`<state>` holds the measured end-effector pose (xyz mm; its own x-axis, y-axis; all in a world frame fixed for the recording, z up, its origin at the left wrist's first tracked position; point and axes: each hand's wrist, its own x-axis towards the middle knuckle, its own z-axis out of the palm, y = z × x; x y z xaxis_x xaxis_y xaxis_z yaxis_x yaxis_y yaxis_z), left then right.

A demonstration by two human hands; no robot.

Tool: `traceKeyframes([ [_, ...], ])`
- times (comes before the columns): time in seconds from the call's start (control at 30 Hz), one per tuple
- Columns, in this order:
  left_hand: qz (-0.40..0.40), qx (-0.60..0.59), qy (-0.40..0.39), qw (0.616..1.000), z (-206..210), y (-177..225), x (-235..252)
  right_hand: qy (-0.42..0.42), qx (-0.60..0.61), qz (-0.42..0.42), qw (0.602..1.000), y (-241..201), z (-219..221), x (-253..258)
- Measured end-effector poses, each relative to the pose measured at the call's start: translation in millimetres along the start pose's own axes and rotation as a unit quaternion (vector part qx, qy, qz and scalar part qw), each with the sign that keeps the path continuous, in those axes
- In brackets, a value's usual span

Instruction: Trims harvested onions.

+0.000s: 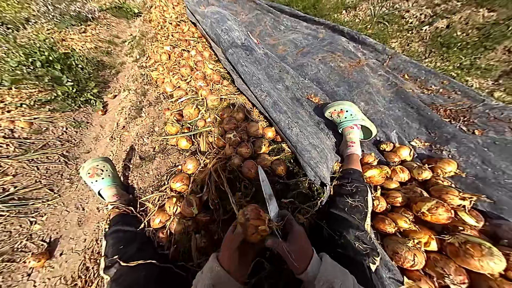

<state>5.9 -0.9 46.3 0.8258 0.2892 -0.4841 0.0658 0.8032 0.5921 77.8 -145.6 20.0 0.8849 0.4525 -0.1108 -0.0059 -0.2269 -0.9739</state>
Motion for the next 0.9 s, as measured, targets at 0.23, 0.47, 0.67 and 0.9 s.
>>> traceKeyframes([
  [0.23,0.062,0.198,0.072,0.976,6.4,-5.7,4.1,0.059,0.03,-0.059,0.996,5.0,-9.4,-8.9],
  [0.47,0.24,0.443,-0.126,0.855,-16.4,-6.4,15.7,0.04,0.132,0.078,0.987,13.6,-15.8,-14.5],
  [0.67,0.179,0.748,-0.143,0.623,-8.8,15.6,11.7,0.004,0.153,0.131,0.979,20.7,-24.7,-16.7],
  [0.9,0.434,0.778,-0.138,0.433,-46.7,-6.5,17.4,-0.036,0.2,0.191,0.96,37.6,-25.7,-28.3],
])
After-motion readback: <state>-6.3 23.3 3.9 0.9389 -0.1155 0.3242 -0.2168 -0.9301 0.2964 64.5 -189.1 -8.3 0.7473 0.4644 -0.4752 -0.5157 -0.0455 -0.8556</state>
